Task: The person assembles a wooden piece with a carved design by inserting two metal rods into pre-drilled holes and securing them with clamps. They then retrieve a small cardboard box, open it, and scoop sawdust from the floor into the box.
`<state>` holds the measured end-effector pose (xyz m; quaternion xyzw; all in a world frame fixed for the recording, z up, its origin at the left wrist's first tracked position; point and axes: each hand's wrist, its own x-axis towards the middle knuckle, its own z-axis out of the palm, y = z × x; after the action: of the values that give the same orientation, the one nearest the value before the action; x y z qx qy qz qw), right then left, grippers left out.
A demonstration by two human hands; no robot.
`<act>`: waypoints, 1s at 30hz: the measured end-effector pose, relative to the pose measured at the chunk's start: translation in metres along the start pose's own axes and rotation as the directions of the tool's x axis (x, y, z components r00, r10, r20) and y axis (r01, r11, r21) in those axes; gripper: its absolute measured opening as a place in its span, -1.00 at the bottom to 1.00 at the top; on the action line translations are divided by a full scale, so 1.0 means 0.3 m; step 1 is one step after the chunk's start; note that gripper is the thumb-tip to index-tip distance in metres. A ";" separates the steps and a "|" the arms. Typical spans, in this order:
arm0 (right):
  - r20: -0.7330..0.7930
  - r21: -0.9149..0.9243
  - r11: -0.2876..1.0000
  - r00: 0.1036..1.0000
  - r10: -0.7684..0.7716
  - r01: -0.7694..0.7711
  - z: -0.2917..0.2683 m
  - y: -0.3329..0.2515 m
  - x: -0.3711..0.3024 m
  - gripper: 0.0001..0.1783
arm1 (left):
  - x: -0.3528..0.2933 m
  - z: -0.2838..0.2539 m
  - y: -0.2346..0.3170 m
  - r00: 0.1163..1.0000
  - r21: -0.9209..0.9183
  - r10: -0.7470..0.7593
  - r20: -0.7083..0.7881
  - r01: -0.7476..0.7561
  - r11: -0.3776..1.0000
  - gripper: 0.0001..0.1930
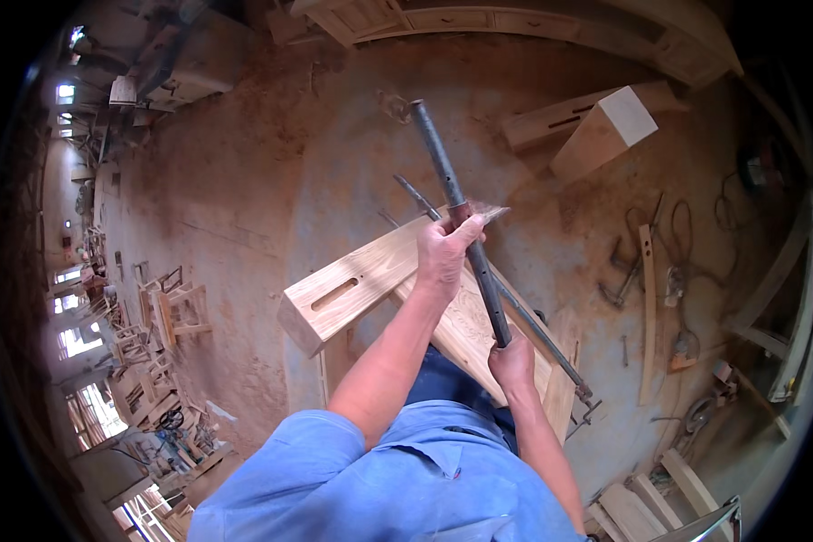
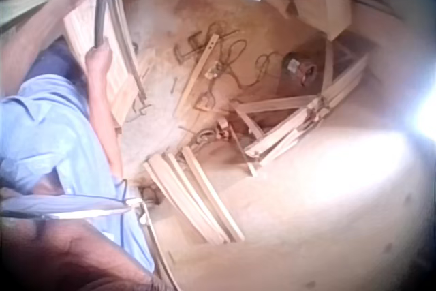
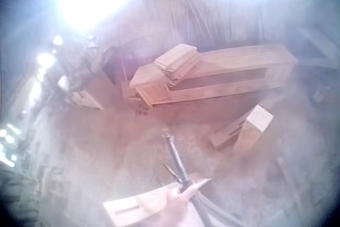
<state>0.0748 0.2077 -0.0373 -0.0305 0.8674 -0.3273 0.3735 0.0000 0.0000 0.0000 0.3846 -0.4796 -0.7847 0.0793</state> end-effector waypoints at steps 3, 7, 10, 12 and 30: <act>-0.039 -0.087 0.995 0.998 0.039 -0.043 -0.022 -0.043 -0.006 -0.76 | 0.007 -0.003 -0.001 0.994 0.096 0.041 -0.103 -0.031 0.995 -0.77; 0.046 -0.103 0.994 0.998 0.034 -0.030 -0.052 -0.043 0.007 -0.73 | 0.041 -0.104 -0.015 0.999 -0.296 -0.037 0.012 0.039 0.954 -0.81; 0.114 -0.145 0.989 0.993 -0.016 0.032 -0.069 -0.028 0.046 -0.72 | 0.032 -0.136 -0.008 0.996 -0.397 -0.049 0.071 0.073 0.915 -0.77; -0.023 -0.216 0.976 1.000 0.011 -0.015 -0.047 -0.039 0.033 -0.73 | 0.027 -0.128 -0.003 1.000 -0.227 -0.002 -0.021 -0.003 0.974 -0.77; 0.076 -0.116 0.988 0.991 0.109 -0.100 -0.028 -0.001 -0.038 -0.78 | 0.069 -0.167 0.004 0.994 -0.446 -0.080 0.079 0.107 0.888 -0.81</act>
<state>0.0773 0.2154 -0.0258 -0.0193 0.8687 -0.2566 0.4232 0.0195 -0.0455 -0.0223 0.3554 -0.2682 -0.8881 0.1143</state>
